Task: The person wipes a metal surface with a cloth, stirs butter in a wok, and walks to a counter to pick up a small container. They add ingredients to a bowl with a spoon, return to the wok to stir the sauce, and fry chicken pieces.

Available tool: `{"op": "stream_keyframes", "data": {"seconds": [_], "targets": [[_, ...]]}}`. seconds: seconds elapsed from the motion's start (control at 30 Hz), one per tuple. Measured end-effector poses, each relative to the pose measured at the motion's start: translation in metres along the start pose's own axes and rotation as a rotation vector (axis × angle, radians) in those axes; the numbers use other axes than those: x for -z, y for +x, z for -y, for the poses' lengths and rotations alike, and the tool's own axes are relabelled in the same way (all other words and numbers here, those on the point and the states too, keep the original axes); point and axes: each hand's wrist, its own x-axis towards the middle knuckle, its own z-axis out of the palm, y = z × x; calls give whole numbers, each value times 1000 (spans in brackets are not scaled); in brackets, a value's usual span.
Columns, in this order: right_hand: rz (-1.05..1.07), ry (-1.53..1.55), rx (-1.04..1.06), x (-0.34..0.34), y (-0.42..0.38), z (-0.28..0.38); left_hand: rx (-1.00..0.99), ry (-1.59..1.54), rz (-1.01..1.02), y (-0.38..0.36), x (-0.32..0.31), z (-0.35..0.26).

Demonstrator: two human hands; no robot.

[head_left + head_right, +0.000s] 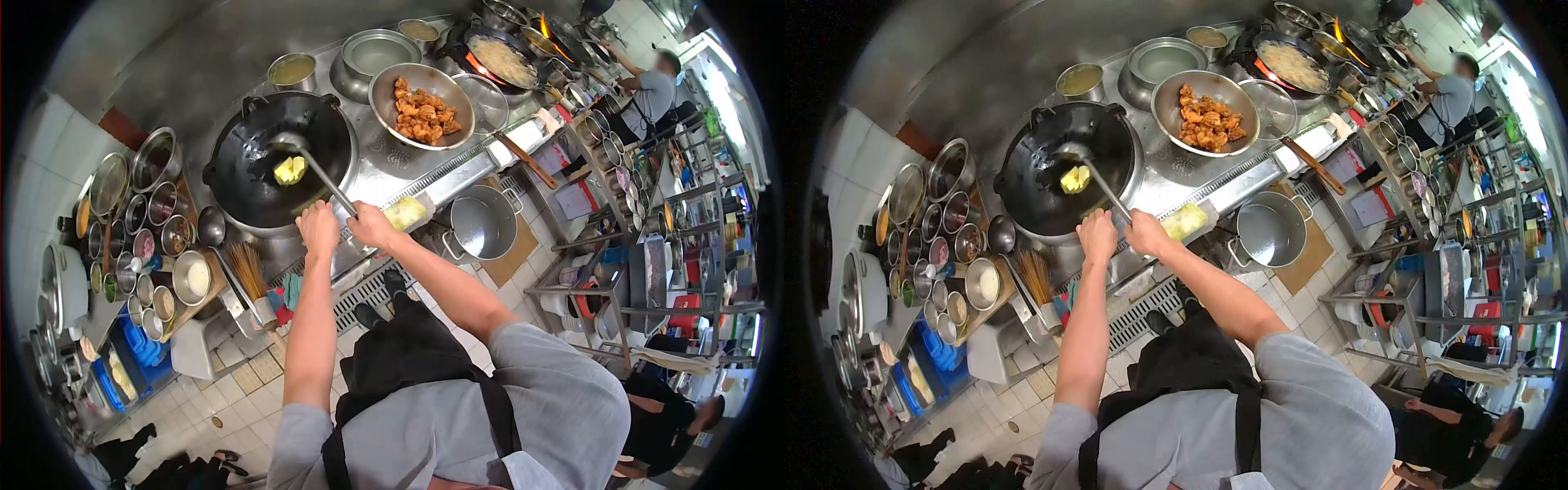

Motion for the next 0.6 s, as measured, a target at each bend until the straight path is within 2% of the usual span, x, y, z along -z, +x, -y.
{"op": "stream_keyframes", "data": {"seconds": [0.03, 0.13, 0.17, 0.27, 0.3, 0.4, 0.43, 0.47, 0.53, 0.6], "targets": [[29, 23, 32, 9, -3, 16, 9, -50, -1, 1, -3, 3], [104, -25, 139, 21, -14, 32, -8, -178, -198, -6, -10, 10], [172, -31, 118, 26, -15, 34, -15, -190, -193, -6, -9, 12], [461, 319, -298, 62, -17, 48, -25, -227, -191, -16, -8, 17], [477, 352, -286, 61, -10, 32, -26, -245, -217, -14, -7, 14], [115, 162, -21, 48, -6, 6, -39, -232, -197, -6, -2, 13], [72, 182, -71, 40, 2, -2, -44, -277, -277, -7, 6, 8], [35, 201, -120, 33, 12, -9, -30, -252, -269, -9, 13, 6], [-155, 70, -23, 27, 13, 5, -9, -274, -231, -10, 8, 9], [-127, 124, -53, 19, 21, 11, 17, -302, -212, -6, -1, 10]]}}
